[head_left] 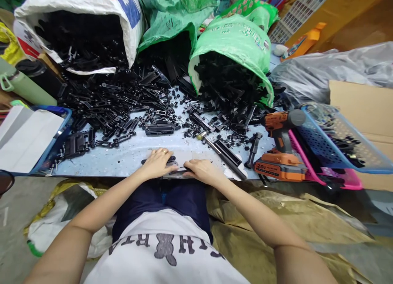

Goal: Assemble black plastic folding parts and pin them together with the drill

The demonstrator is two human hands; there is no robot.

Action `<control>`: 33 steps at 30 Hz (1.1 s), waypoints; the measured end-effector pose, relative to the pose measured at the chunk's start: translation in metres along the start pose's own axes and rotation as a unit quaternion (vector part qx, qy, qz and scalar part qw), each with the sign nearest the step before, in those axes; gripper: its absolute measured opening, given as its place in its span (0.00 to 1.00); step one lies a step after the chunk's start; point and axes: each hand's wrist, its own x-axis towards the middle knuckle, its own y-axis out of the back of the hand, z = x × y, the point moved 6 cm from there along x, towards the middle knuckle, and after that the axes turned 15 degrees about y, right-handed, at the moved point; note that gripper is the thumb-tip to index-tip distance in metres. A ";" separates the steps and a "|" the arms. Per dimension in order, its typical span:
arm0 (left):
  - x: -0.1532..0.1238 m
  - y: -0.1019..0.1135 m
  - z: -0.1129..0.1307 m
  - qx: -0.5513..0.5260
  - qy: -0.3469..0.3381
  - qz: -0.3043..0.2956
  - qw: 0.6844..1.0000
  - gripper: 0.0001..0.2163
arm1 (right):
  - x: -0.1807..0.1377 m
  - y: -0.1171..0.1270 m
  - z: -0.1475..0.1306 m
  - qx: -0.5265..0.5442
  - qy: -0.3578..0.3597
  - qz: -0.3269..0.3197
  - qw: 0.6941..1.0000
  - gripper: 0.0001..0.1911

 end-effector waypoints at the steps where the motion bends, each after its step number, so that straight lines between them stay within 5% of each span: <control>1: 0.000 -0.001 0.002 0.011 -0.006 -0.003 1.000 0.27 | 0.002 -0.002 -0.001 -0.023 0.000 -0.003 1.000 0.18; 5: -0.005 -0.001 0.008 0.011 -0.023 0.008 1.000 0.30 | 0.004 -0.005 -0.007 -0.083 -0.015 0.023 0.996 0.18; 11: -0.011 -0.002 0.004 -0.016 -0.066 0.070 0.995 0.21 | -0.002 0.015 -0.023 -0.143 -0.044 0.066 0.987 0.16; 15: -0.013 -0.001 0.002 -0.044 -0.108 0.080 0.990 0.18 | 0.000 0.030 -0.030 -0.158 -0.008 0.059 0.986 0.16; 20: -0.009 0.001 0.001 -0.060 -0.081 0.061 0.993 0.20 | -0.001 0.029 -0.023 -0.173 0.012 0.068 0.983 0.16; 24: 0.020 -0.006 0.020 -0.025 -0.081 -0.011 0.996 0.20 | -0.010 0.010 0.004 -0.135 0.027 0.073 0.988 0.18; 29: 0.098 -0.004 0.047 0.015 0.001 0.051 0.999 0.12 | -0.014 0.018 0.047 -0.123 -0.020 0.163 0.979 0.15; 33: 0.137 -0.009 0.057 0.013 0.044 0.056 0.997 0.10 | 0.019 0.031 0.078 -0.164 -0.098 0.188 0.963 0.12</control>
